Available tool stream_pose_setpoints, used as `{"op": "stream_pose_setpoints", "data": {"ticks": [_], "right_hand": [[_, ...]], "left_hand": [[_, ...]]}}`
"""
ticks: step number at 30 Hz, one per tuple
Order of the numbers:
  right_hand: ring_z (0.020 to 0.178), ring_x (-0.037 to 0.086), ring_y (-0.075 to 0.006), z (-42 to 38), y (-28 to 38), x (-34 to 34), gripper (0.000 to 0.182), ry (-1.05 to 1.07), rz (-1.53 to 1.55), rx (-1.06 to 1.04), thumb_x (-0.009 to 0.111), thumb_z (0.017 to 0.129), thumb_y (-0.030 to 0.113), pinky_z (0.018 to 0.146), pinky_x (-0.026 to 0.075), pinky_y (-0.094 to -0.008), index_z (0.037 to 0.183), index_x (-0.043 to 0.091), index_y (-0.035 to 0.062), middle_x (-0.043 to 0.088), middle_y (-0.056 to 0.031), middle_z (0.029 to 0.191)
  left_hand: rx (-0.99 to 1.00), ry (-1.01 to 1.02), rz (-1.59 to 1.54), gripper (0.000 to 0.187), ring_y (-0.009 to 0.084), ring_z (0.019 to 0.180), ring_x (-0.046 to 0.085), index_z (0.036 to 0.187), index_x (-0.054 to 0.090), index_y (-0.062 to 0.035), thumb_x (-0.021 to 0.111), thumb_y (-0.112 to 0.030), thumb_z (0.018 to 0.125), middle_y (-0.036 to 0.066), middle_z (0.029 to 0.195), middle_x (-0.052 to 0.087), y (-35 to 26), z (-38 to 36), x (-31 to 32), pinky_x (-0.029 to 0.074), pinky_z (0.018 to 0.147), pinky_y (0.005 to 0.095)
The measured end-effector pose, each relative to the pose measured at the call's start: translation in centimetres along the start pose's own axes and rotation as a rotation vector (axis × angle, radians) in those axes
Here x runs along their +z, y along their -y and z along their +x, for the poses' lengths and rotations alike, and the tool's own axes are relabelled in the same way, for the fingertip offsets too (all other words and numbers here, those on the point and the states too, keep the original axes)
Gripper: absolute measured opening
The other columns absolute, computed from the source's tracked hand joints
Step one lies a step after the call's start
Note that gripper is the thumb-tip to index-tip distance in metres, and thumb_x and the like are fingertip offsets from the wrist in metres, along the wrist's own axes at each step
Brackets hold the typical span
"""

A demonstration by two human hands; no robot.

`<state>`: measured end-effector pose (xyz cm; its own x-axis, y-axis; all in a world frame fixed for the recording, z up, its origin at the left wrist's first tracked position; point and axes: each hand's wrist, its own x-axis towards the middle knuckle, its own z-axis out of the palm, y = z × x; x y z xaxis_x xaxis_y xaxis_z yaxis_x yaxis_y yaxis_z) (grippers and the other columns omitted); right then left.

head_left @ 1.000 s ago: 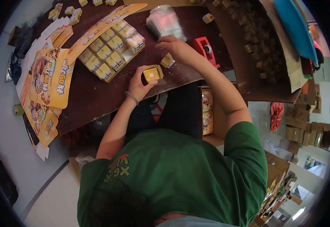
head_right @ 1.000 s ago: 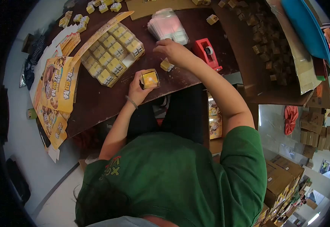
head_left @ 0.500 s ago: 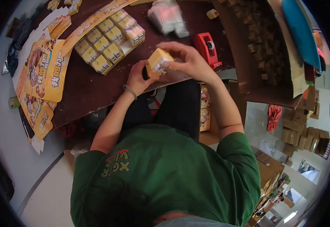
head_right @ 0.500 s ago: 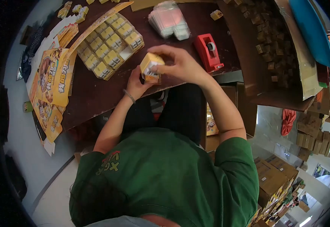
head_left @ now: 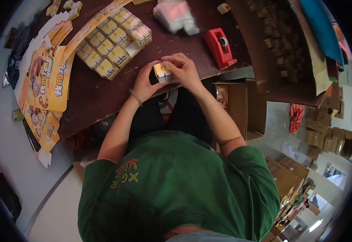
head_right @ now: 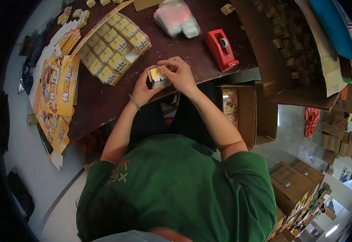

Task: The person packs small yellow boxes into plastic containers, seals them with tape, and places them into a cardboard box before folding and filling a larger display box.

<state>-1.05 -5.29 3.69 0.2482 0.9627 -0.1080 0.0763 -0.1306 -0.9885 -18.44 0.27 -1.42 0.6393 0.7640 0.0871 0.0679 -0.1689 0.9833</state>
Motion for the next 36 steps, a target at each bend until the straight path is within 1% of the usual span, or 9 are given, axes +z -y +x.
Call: {"op": "stream_pose_setpoints", "data": {"ticks": [3,5,7,11,17,21,28,32,36], "right_hand": [[0.079,0.055,-0.008,0.6,-1.4,0.3,0.022,-0.041,-0.05,-0.149,0.069,0.09,0.019,0.066,0.043,-0.0213,0.104,0.073,0.0015,0.055,-0.0025,0.095],[0.082,0.057,-0.0103,-0.3,-1.0,0.2,0.022,-0.003,0.052,-0.128,0.062,0.094,0.013,0.07,0.046,-0.0225,0.111,0.068,0.0007,0.058,-0.0051,0.101],[0.089,0.059,-0.0125,-2.7,-0.4,0.1,0.027,-0.217,0.119,-0.291,0.059,0.095,0.006,0.075,0.049,-0.0255,0.122,0.063,0.0018,0.06,-0.0075,0.109],[0.092,0.063,-0.0312,-5.4,1.7,-0.4,0.038,-0.086,-0.535,-0.909,0.067,0.08,-0.004,0.082,0.051,-0.038,0.117,0.063,0.0066,0.063,-0.0142,0.104],[0.087,0.063,-0.0291,-1.4,4.0,-0.2,0.038,-0.013,-0.368,-0.419,0.069,0.084,0.011,0.078,0.051,-0.0381,0.122,0.062,0.008,0.064,-0.0123,0.094],[0.092,0.061,-0.0303,0.0,3.1,-0.7,0.029,-0.011,-0.607,-0.748,0.071,0.085,0.016,0.08,0.05,-0.0394,0.113,0.069,0.0086,0.064,-0.0136,0.096],[0.095,0.061,-0.0237,-0.1,2.6,-0.2,0.019,-0.025,-0.495,-0.458,0.074,0.082,0.013,0.082,0.049,-0.0334,0.101,0.073,0.0069,0.065,-0.0095,0.097],[0.09,0.061,-0.0187,0.2,2.0,0.1,0.016,-0.003,-0.385,-0.355,0.074,0.082,0.01,0.078,0.049,-0.0305,0.097,0.072,0.0048,0.065,-0.0071,0.093],[0.078,0.06,-0.0157,1.8,0.5,-0.2,0.018,0.113,-0.132,-0.08,0.077,0.079,0.012,0.072,0.049,-0.0308,0.09,0.068,0.0014,0.066,-0.0065,0.085]], "left_hand": [[-0.199,0.108,-0.771,0.051,0.0146,0.122,0.051,0.141,0.045,-0.0051,0.061,-0.022,0.095,0.007,0.132,0.056,-2.6,1.0,-2.1,0.04,0.103,0.0322],[-0.141,0.07,-0.352,0.041,0.0141,0.113,0.056,0.134,0.052,-0.0039,0.059,-0.017,0.096,0.007,0.123,0.062,-2.5,2.0,-0.4,0.043,0.099,0.029],[-0.15,0.068,-0.397,0.037,0.0129,0.109,0.058,0.13,0.057,-0.0032,0.058,-0.015,0.095,0.008,0.12,0.064,-2.2,2.3,-0.1,0.044,0.096,0.0273],[-0.147,0.122,-0.298,0.034,0.0137,0.107,0.059,0.126,0.059,-0.0021,0.057,-0.015,0.094,0.008,0.12,0.065,-2.2,2.6,-0.8,0.047,0.093,0.0279],[-0.103,0.094,-0.303,0.027,0.01,0.102,0.059,0.122,0.06,-0.0024,0.054,-0.008,0.096,0.003,0.11,0.065,-0.5,2.4,-0.7,0.047,0.089,0.0247],[-0.133,0.096,-0.331,0.027,0.0094,0.101,0.058,0.121,0.059,-0.0018,0.056,-0.009,0.095,0.001,0.11,0.064,-1.1,2.3,-0.6,0.046,0.09,0.0243],[-0.047,0.037,-0.328,0.033,0.0129,0.112,0.055,0.129,0.054,-0.0027,0.053,-0.01,0.097,0.006,0.121,0.06,-0.8,1.7,0.1,0.042,0.098,0.0283],[-0.135,0.099,-0.946,0.049,0.0184,0.109,0.06,0.134,0.047,-0.0039,0.064,-0.017,0.09,0.007,0.119,0.062,-2.2,0.9,-0.6,0.046,0.096,0.0336],[0.014,0.142,0.003,0.066,0.0181,0.114,0.056,0.134,0.048,-0.0048,0.078,-0.013,0.077,0.01,0.122,0.06,-1.0,0.3,-1.0,0.043,0.1,0.0341]]}}
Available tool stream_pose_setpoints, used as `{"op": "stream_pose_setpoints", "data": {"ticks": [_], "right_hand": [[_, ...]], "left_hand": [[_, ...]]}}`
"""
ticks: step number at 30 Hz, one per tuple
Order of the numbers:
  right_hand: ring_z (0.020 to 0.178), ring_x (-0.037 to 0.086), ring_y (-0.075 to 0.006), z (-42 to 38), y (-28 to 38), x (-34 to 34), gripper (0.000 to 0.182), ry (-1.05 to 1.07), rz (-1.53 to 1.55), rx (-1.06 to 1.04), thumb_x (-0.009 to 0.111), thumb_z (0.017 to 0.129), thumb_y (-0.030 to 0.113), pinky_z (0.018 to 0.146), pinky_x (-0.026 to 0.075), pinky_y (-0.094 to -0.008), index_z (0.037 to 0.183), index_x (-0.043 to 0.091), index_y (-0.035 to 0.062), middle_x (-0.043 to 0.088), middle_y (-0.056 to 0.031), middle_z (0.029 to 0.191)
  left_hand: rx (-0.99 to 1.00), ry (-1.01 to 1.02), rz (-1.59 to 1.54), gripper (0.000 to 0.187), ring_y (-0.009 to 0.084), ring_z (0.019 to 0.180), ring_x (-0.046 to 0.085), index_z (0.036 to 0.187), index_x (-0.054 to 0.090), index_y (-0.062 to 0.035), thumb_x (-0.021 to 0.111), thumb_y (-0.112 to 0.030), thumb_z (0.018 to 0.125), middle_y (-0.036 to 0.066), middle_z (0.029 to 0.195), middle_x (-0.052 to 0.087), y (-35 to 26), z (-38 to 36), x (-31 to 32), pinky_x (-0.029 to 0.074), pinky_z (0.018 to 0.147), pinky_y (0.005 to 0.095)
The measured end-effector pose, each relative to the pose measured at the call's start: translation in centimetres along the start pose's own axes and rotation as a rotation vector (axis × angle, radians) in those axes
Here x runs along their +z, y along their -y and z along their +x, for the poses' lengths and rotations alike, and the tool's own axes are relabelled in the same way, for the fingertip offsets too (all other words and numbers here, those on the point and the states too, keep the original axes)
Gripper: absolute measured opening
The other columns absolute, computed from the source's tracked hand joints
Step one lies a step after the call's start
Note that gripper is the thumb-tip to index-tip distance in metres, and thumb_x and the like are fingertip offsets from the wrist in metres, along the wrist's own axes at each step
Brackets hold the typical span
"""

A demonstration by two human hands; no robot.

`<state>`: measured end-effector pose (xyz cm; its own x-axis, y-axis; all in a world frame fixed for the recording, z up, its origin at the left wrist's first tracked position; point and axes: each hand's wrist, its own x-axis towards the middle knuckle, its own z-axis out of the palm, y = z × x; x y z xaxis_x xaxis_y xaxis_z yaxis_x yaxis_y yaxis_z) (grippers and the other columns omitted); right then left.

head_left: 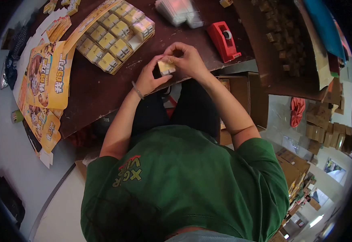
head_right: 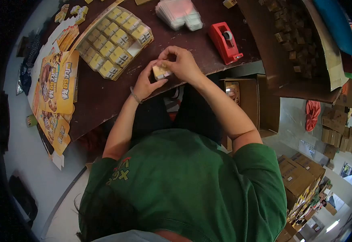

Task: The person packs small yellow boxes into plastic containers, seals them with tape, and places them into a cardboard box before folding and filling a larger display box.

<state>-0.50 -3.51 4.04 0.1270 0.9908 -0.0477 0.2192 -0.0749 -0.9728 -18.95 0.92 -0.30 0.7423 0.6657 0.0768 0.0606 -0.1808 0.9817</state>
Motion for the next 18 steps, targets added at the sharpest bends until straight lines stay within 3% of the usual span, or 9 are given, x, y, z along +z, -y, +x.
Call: {"op": "stream_pose_setpoints", "data": {"ticks": [1,4,6,8,11,13,15,17,18], "right_hand": [[0.076,0.06,-0.0121,0.7,-0.3,-0.4,0.024,0.009,0.019,0.016,0.079,0.078,0.014,0.069,0.048,-0.0292,0.09,0.064,0.0011,0.067,-0.0056,0.082],[0.076,0.061,-0.0152,0.6,1.7,-1.1,0.028,-0.005,-0.193,0.052,0.081,0.077,0.02,0.069,0.049,-0.0302,0.089,0.063,0.002,0.066,-0.0085,0.08],[0.081,0.064,-0.0272,-1.9,3.7,0.1,0.04,-0.176,-0.476,0.047,0.08,0.077,0.031,0.071,0.051,-0.0385,0.1,0.061,0.0044,0.064,-0.0133,0.099],[0.096,0.06,-0.0356,-4.5,3.1,2.3,0.052,-0.315,-0.616,-0.138,0.079,0.077,0.034,0.08,0.052,-0.0451,0.116,0.056,0.008,0.054,-0.0178,0.12],[0.102,0.058,-0.0372,-5.4,2.0,2.2,0.053,-0.456,-0.717,-0.24,0.077,0.078,0.031,0.085,0.051,-0.0443,0.12,0.056,0.0082,0.05,-0.0206,0.125],[0.107,0.058,-0.0361,-5.3,1.4,-0.6,0.052,-0.299,-0.642,-0.288,0.074,0.077,0.016,0.088,0.052,-0.0436,0.124,0.054,0.0073,0.048,-0.0202,0.127],[0.11,0.057,-0.0342,-5.2,1.4,-3.0,0.054,-0.111,-0.523,-0.371,0.07,0.074,0.002,0.087,0.052,-0.0431,0.125,0.054,0.0066,0.048,-0.0167,0.129],[0.118,0.054,-0.0346,-4.8,1.3,-4.7,0.055,0.015,-0.266,-0.341,0.069,0.074,-0.002,0.095,0.049,-0.0384,0.127,0.055,0.0088,0.048,-0.0159,0.132],[0.12,0.052,-0.0343,-4.6,0.6,-5.6,0.059,-0.056,-0.478,-0.478,0.073,0.074,0.002,0.098,0.046,-0.0409,0.129,0.054,0.01,0.049,-0.0151,0.134]], "left_hand": [[-0.013,-0.03,-0.028,0.064,0.018,0.113,0.057,0.134,0.048,-0.0049,0.077,-0.012,0.077,0.009,0.121,0.06,0.1,-0.1,0.3,0.044,0.099,0.0341],[0.005,-0.199,0.0,0.057,0.0224,0.108,0.062,0.128,0.053,-0.0055,0.075,-0.012,0.076,0.012,0.117,0.064,0.1,0.2,2.0,0.048,0.093,0.0346],[0.093,-0.412,0.109,0.06,0.0271,0.11,0.064,0.13,0.053,-0.0052,0.075,-0.011,0.075,0.016,0.119,0.064,-0.4,0.4,4.1,0.05,0.092,0.0361],[0.006,-0.552,-0.121,0.065,0.0279,0.12,0.058,0.137,0.047,-0.0028,0.07,-0.006,0.077,0.018,0.13,0.057,0.7,0.4,7.0,0.046,0.099,0.0362],[0.042,-0.43,-0.117,0.054,0.0264,0.129,0.048,0.14,0.043,-0.0012,0.055,-0.003,0.087,0.016,0.139,0.049,-1.3,-0.5,8.1,0.038,0.107,0.036],[0.051,-0.315,-0.288,0.046,0.0222,0.124,0.05,0.138,0.047,-0.0012,0.049,-0.006,0.092,0.013,0.135,0.051,-1.0,0.2,6.6,0.038,0.106,0.0353],[-0.05,-0.293,-0.32,0.05,0.0203,0.118,0.053,0.137,0.047,-0.0016,0.059,-0.008,0.089,0.01,0.13,0.054,-1.2,2.9,5.3,0.04,0.104,0.0337],[0.014,-0.026,-0.205,0.058,0.0197,0.12,0.052,0.14,0.044,-0.003,0.064,-0.005,0.086,0.01,0.131,0.054,-2.8,5.9,4.8,0.042,0.103,0.0327],[-0.047,0.051,-0.263,0.062,0.0192,0.121,0.051,0.142,0.042,-0.0037,0.065,-0.003,0.085,0.011,0.133,0.053,-2.4,7.2,4.8,0.042,0.103,0.0323]]}}
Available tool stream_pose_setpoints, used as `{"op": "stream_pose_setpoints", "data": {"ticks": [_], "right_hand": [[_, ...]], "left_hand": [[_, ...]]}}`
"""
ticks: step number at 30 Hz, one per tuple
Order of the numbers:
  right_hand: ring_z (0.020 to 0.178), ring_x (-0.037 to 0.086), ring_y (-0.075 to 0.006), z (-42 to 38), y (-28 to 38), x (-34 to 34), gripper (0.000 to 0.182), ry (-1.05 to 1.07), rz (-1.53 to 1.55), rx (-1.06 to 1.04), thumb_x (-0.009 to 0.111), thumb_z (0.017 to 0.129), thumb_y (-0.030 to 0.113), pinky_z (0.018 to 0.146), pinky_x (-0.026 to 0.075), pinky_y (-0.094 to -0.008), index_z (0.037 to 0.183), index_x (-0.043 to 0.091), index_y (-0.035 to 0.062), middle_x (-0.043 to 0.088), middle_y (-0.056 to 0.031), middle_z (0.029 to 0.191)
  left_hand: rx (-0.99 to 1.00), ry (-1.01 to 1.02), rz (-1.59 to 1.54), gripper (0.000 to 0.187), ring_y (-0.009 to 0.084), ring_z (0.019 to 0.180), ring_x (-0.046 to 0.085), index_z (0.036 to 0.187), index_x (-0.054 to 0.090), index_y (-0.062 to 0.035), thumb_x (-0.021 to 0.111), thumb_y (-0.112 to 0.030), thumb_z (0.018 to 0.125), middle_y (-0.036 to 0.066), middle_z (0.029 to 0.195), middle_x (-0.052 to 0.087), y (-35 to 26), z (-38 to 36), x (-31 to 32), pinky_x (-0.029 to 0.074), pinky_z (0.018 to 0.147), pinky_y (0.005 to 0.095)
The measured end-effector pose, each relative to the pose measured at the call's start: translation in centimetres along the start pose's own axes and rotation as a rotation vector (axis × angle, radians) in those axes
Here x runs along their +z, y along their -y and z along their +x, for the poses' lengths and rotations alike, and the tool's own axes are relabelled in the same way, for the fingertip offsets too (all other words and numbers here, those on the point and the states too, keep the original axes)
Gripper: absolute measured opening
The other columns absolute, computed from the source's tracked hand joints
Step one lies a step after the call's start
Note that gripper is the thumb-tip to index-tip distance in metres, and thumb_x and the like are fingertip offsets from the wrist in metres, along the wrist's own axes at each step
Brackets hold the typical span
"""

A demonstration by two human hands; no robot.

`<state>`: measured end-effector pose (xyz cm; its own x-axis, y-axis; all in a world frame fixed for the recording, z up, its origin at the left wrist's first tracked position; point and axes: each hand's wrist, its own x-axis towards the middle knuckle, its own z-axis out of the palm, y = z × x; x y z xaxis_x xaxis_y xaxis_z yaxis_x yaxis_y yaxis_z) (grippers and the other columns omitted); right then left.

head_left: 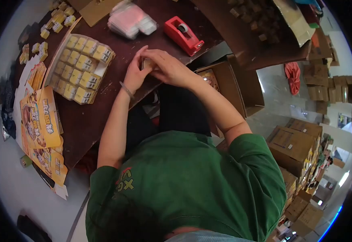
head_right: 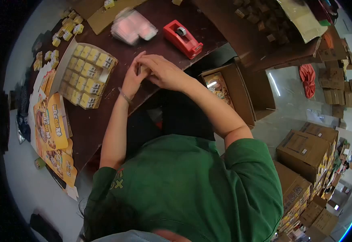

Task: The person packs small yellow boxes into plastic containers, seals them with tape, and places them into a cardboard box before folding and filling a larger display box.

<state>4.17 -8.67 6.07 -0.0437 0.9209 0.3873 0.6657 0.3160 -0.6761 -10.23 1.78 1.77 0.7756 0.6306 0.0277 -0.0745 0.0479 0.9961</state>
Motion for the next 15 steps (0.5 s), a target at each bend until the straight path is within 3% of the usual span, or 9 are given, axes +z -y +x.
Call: {"op": "stream_pose_setpoints", "data": {"ticks": [1,2,3,5,7,10,13,15], "right_hand": [[0.121,0.051,-0.0342,-0.2,-0.2,-0.9,0.058,-0.037,-0.112,-0.017,0.074,0.074,0.006,0.099,0.044,-0.0419,0.128,0.054,0.0106,0.05,-0.0144,0.132],[0.121,0.05,-0.0341,-0.4,-0.2,-2.0,0.057,-0.077,-0.223,-0.035,0.075,0.075,0.01,0.1,0.043,-0.043,0.128,0.054,0.0113,0.051,-0.0138,0.131],[0.122,0.049,-0.0341,-0.6,-0.3,-3.2,0.057,-0.117,-0.333,-0.05,0.076,0.075,0.014,0.1,0.041,-0.0441,0.128,0.054,0.0119,0.053,-0.0132,0.13],[0.119,0.051,-0.0336,-2.7,-0.9,-6.2,0.044,-0.333,-0.334,0.167,0.076,0.078,0.022,0.099,0.041,-0.0441,0.118,0.062,0.0121,0.055,-0.0136,0.128],[0.113,0.054,-0.0344,-4.8,-5.0,-8.7,0.026,-0.52,-0.351,0.361,0.069,0.085,0.026,0.095,0.044,-0.043,0.103,0.069,0.0068,0.06,-0.0154,0.12],[0.097,0.062,-0.0316,-5.7,-9.4,-10.2,0.033,-0.349,-0.025,0.578,0.059,0.094,0.033,0.085,0.048,-0.0378,0.093,0.071,0.0021,0.067,-0.0162,0.1],[0.088,0.064,-0.026,-5.4,-11.8,-10.0,0.033,-0.256,0.006,0.541,0.06,0.093,0.033,0.078,0.049,-0.0357,0.093,0.072,0.0018,0.067,-0.0145,0.096],[0.082,0.063,-0.0185,-5.5,-13.0,-10.2,0.028,-0.155,0.219,0.657,0.065,0.09,0.029,0.075,0.048,-0.0319,0.095,0.072,0.002,0.068,-0.0109,0.09]], "left_hand": [[-0.066,0.067,-0.053,0.066,0.0187,0.122,0.051,0.144,0.039,-0.0045,0.066,-0.002,0.084,0.011,0.135,0.052,0.4,1.4,-0.3,0.042,0.103,0.0318],[-0.046,0.128,-0.024,0.062,0.0173,0.122,0.05,0.143,0.043,-0.004,0.069,-0.016,0.088,0.01,0.134,0.052,1.7,2.6,-0.8,0.04,0.103,0.0305],[-0.076,0.161,0.045,0.06,0.017,0.12,0.051,0.141,0.045,-0.0039,0.069,-0.017,0.088,0.009,0.132,0.054,1.3,3.0,-0.7,0.041,0.102,0.0302],[-0.14,0.223,0.182,0.055,0.0162,0.116,0.054,0.137,0.051,-0.0038,0.069,-0.018,0.087,0.008,0.127,0.058,0.0,3.2,-0.1,0.042,0.099,0.0297],[-0.068,0.17,0.134,0.046,0.0144,0.109,0.057,0.128,0.059,-0.0036,0.07,-0.019,0.086,0.007,0.119,0.063,0.8,4.0,1.6,0.045,0.094,0.0286],[0.027,0.191,0.044,0.042,0.0119,0.103,0.059,0.122,0.061,-0.0021,0.071,-0.016,0.084,0.006,0.115,0.065,1.4,5.4,5.6,0.046,0.091,0.0271],[0.132,0.195,0.001,0.041,0.0115,0.104,0.058,0.121,0.06,-0.0016,0.07,-0.015,0.084,0.006,0.115,0.065,1.8,6.8,8.1,0.045,0.092,0.027],[0.072,0.247,0.026,0.04,0.0122,0.106,0.058,0.121,0.06,-0.0014,0.069,-0.015,0.084,0.006,0.116,0.065,1.5,7.2,7.8,0.045,0.094,0.0273]]}}
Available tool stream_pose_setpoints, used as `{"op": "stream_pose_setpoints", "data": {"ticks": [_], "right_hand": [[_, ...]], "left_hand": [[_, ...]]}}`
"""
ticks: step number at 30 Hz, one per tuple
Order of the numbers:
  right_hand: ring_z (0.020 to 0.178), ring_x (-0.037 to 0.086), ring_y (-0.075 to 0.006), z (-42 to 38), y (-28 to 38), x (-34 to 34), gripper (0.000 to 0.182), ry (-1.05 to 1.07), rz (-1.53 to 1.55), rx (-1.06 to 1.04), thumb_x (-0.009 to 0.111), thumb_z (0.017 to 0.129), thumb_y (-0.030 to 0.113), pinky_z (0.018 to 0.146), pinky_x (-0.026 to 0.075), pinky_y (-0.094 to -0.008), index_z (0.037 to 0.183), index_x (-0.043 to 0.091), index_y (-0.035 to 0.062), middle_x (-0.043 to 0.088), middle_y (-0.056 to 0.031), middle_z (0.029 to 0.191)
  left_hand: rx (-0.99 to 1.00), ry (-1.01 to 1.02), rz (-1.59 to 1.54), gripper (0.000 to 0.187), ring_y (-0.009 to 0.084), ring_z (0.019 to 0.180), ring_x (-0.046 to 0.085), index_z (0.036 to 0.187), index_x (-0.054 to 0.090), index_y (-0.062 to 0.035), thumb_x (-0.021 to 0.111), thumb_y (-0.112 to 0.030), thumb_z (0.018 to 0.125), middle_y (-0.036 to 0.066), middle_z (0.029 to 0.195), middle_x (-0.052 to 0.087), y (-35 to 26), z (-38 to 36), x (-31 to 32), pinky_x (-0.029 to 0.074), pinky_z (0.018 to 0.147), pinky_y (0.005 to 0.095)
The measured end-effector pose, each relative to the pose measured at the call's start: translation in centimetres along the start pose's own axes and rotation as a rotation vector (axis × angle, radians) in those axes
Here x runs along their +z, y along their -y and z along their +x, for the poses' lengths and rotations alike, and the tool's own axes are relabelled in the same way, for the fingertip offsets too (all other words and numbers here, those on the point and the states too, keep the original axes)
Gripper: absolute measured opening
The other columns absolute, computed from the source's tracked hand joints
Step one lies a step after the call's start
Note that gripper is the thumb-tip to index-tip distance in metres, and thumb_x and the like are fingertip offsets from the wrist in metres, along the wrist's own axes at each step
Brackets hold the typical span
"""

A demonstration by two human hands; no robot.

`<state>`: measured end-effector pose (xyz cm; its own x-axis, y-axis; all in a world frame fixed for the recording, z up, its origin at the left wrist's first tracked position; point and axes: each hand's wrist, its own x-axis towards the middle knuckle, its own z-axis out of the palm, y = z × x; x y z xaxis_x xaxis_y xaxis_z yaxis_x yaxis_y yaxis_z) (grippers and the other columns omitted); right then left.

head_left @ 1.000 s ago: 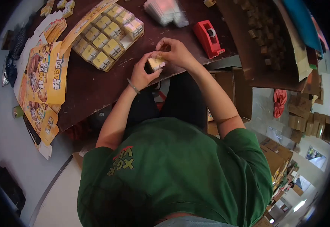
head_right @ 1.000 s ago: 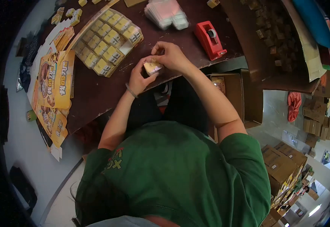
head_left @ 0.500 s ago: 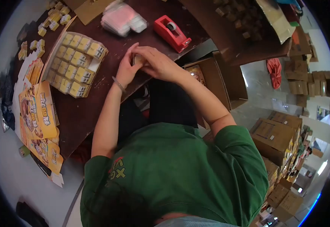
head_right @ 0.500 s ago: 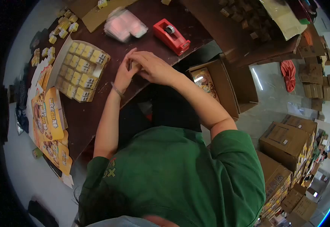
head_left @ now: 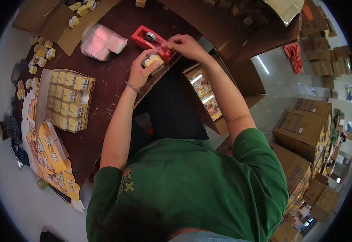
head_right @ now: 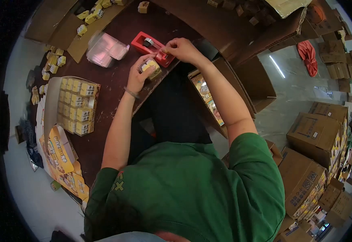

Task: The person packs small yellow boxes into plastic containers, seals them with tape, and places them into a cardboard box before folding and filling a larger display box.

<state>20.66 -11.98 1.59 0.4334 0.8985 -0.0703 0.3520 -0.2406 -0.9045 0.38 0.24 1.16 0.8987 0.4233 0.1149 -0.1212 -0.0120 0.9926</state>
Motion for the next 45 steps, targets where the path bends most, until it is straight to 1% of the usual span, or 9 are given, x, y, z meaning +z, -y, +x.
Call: {"op": "stream_pose_setpoints", "data": {"ticks": [5,9,13,23,29,35,38,41,45], "right_hand": [[0.079,0.062,-0.0156,0.8,-0.7,-0.1,0.022,0.082,0.166,-0.127,0.069,0.087,0.024,0.073,0.048,-0.0291,0.091,0.072,0.0023,0.068,-0.0095,0.089],[0.085,0.06,-0.0142,-2.5,2.6,1.3,0.02,-0.414,-0.296,-0.44,0.066,0.092,0.02,0.081,0.048,-0.0272,0.085,0.065,0.0006,0.064,-0.004,0.09],[0.073,0.059,-0.0088,-5.8,3.9,1.4,0.017,-0.121,0.344,0.167,0.063,0.095,0.019,0.068,0.049,-0.0245,0.09,0.064,0.0027,0.062,-0.0002,0.075],[0.074,0.058,-0.0077,-8.1,1.4,5.0,0.01,-0.003,0.832,0.004,0.061,0.096,0.012,0.07,0.05,-0.0235,0.098,0.063,0.0021,0.061,-0.0013,0.081],[0.07,0.061,-0.0076,-7.6,5.4,8.5,0.02,-0.323,0.461,-0.108,0.065,0.092,0.01,0.066,0.05,-0.0266,0.11,0.06,0.0019,0.066,-0.0042,0.076],[0.062,0.066,-0.0237,-8.1,5.5,8.4,0.039,-0.356,-0.088,0.103,0.072,0.087,0.025,0.064,0.051,-0.031,0.116,0.058,0.0038,0.066,-0.0102,0.069],[0.08,0.067,-0.0326,-10.2,4.5,10.7,0.053,-0.413,-0.254,0.065,0.071,0.087,0.036,0.072,0.052,-0.0366,0.126,0.052,0.0045,0.067,-0.0174,0.09],[0.095,0.063,-0.0304,-10.3,3.7,12.9,0.056,-0.353,0.594,-0.061,0.072,0.086,0.025,0.088,0.05,-0.0351,0.134,0.05,0.0045,0.061,-0.0213,0.113],[0.115,0.053,-0.0309,-9.2,8.7,6.7,0.056,-0.284,-0.155,-0.346,0.079,0.076,0.019,0.101,0.042,-0.0399,0.126,0.057,0.0057,0.06,-0.0119,0.119]], "left_hand": [[0.013,0.021,0.083,0.04,0.0136,0.108,0.059,0.121,0.06,-0.0012,0.069,-0.015,0.085,0.007,0.118,0.065,-0.3,0.1,-0.3,0.044,0.096,0.028],[-0.012,0.018,0.08,0.041,0.0138,0.108,0.059,0.122,0.06,-0.0014,0.069,-0.016,0.085,0.007,0.119,0.064,-0.3,0.1,-0.2,0.044,0.096,0.0283],[-0.013,0.015,0.115,0.041,0.0136,0.108,0.058,0.122,0.06,-0.0013,0.069,-0.017,0.085,0.007,0.12,0.064,-0.6,0.0,-0.3,0.044,0.096,0.0285],[-0.064,-0.094,-0.069,0.035,0.0134,0.106,0.058,0.123,0.058,-0.0016,0.063,-0.017,0.092,0.008,0.118,0.064,0.9,-0.5,0.4,0.045,0.093,0.0276],[-0.092,-0.143,-0.079,0.033,0.0144,0.106,0.058,0.125,0.055,-0.0008,0.056,-0.019,0.098,0.009,0.117,0.063,0.7,-1.0,0.4,0.045,0.093,0.0276],[-0.088,-0.103,-0.132,0.033,0.0164,0.112,0.056,0.126,0.052,-0.002,0.052,-0.022,0.1,0.01,0.119,0.06,0.2,-1.7,0.3,0.043,0.099,0.0299],[-0.042,-0.18,-0.769,0.035,0.0286,0.128,0.048,0.134,0.045,-0.0051,0.047,-0.019,0.101,0.014,0.13,0.053,0.2,-4.0,0.5,0.037,0.11,0.0424],[0.012,-0.211,-0.84,0.037,0.0322,0.133,0.043,0.132,0.046,-0.005,0.047,-0.027,0.102,0.016,0.135,0.05,-1.6,-6.7,2.6,0.032,0.113,0.0455],[0.061,-0.247,-0.515,0.033,0.0242,0.125,0.05,0.124,0.051,0.0001,0.054,-0.015,0.096,0.016,0.131,0.054,-1.7,-5.8,-1.3,0.037,0.109,0.0385]]}}
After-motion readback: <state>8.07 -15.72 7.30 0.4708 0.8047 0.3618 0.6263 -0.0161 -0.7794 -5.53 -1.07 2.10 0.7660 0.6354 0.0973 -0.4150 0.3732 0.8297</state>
